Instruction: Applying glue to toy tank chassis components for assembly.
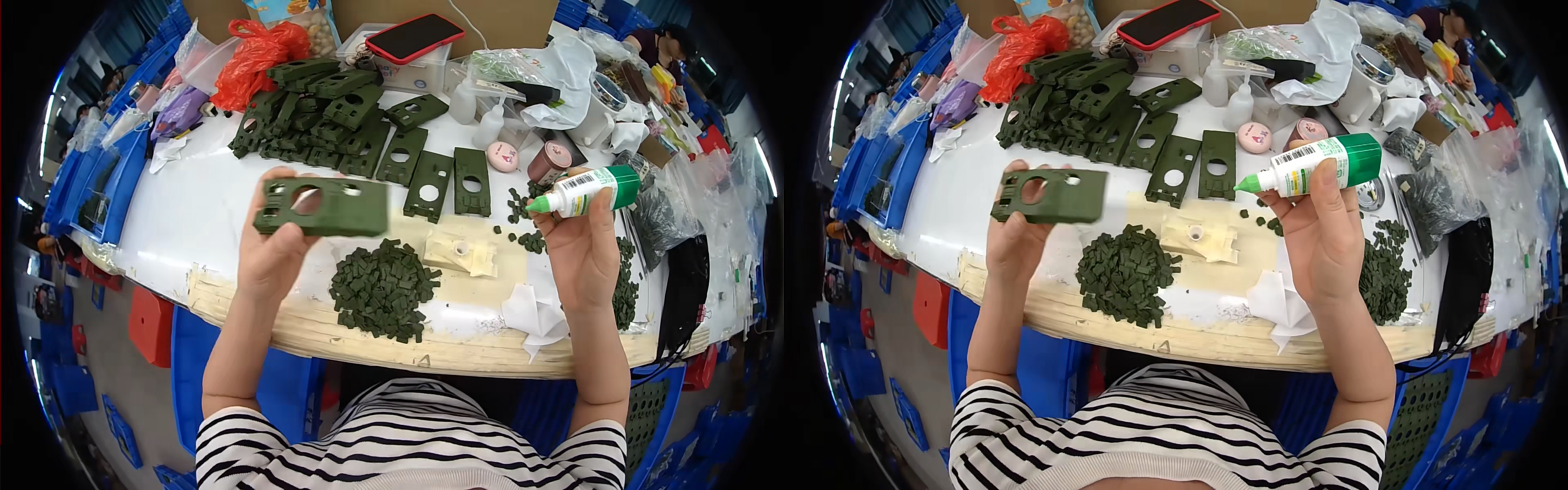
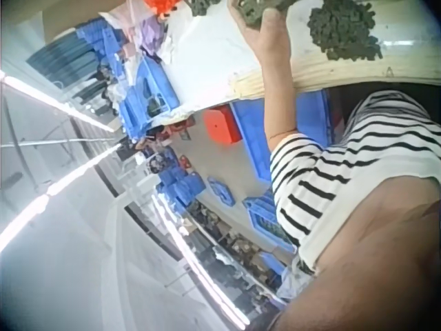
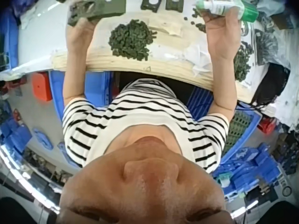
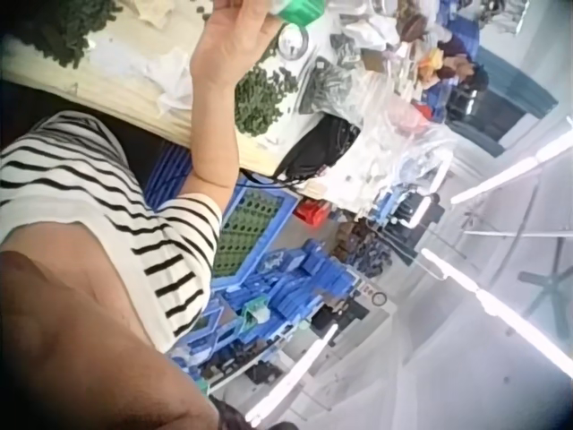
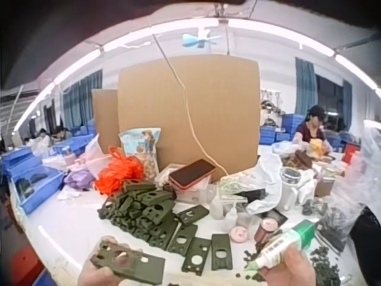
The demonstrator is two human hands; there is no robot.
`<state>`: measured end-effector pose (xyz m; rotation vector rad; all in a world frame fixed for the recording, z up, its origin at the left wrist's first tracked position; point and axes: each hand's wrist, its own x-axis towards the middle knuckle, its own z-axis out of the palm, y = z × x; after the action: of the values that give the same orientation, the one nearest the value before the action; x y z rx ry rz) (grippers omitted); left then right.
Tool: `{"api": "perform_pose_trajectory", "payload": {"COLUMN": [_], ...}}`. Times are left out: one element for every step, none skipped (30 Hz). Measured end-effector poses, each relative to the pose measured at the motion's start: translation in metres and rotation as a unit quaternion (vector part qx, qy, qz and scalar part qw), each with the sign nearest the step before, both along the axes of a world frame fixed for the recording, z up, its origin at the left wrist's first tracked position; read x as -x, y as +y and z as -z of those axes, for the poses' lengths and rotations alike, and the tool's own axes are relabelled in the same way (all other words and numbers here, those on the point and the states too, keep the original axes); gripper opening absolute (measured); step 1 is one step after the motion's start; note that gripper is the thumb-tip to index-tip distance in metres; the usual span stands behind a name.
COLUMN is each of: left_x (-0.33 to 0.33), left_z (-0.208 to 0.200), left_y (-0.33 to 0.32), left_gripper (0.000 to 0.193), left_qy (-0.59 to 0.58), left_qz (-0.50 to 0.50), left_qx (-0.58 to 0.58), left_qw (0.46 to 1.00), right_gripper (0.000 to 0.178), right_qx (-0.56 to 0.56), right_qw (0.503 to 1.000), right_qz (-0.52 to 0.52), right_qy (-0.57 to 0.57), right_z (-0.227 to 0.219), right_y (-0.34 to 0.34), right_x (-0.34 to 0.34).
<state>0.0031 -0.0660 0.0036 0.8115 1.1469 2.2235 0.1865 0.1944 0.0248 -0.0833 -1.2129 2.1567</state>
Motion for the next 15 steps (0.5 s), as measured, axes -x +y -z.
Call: {"api": "perform_pose_trajectory", "payload": {"left_x": [0.009,0.016,0.022,0.025,0.024,0.022,0.022,0.022,0.023,0.024,0.023,0.021,0.02,0.02,0.019], "left_z": [0.008,0.018,0.027,0.034,0.035,0.035,0.036,0.039,0.041,0.043,0.043,0.041,0.04,0.04,0.038], "left_y": [-0.019,-0.038,-0.05,-0.06,-0.067,-0.072,-0.075,-0.077,-0.081,-0.085,-0.086,-0.084,-0.084,-0.083,-0.08], "left_gripper": [0.06,0.058,0.056,0.053,0.052,0.052,0.052,0.055,0.056,0.058,0.059,0.063,0.063,0.062,0.062], "left_qy": [-0.001,0.015,0.03,0.06,0.085,0.11,0.135,0.146,0.187,0.228,0.268,0.277,0.297,0.317,0.335], "left_qz": [-0.067,-0.14,-0.21,-0.265,-0.283,-0.299,-0.314,-0.335,-0.344,-0.352,-0.358,-0.356,-0.352,-0.348,-0.343], "left_qx": [0.022,0.069,0.114,0.173,0.214,0.255,0.295,0.296,0.324,0.35,0.376,0.404,0.434,0.463,0.492], "left_qw": [0.997,0.988,0.971,0.947,0.931,0.913,0.892,0.883,0.861,0.837,0.812,0.796,0.774,0.751,0.727], "right_gripper": [0.034,0.034,0.034,0.034,0.034,0.033,0.033,0.033,0.033,0.033,0.033,0.033,0.033,0.033,0.033], "right_qx": [0.001,-0.007,-0.01,-0.012,-0.015,-0.016,-0.017,-0.02,-0.016,-0.012,-0.008,-0.008,-0.008,-0.008,-0.015], "right_qw": [1.0,1.0,1.0,1.0,1.0,1.0,1.0,1.0,1.0,1.0,1.0,1.0,1.0,1.0,1.0], "right_qz": [0.004,-0.006,-0.007,-0.008,-0.011,-0.012,-0.013,-0.015,-0.014,-0.012,-0.009,-0.01,-0.01,-0.009,-0.013], "right_qy": [-0.004,-0.006,-0.004,-0.002,-0.001,-0.002,-0.003,-0.002,-0.006,-0.01,-0.014,-0.017,-0.02,-0.023,-0.02], "right_z": [0.0,0.001,0.001,0.001,0.001,0.001,0.001,0.001,0.001,0.001,0.001,0.001,0.002,0.002,0.002], "right_y": [-0.001,0.0,0.001,0.001,0.001,0.001,0.002,0.002,0.001,0.001,0.0,0.0,0.0,0.0,-0.001], "right_x": [0.0,-0.001,-0.001,-0.002,-0.002,-0.002,-0.002,-0.002,-0.001,-0.001,-0.001,0.0,0.0,0.0,-0.001]}}
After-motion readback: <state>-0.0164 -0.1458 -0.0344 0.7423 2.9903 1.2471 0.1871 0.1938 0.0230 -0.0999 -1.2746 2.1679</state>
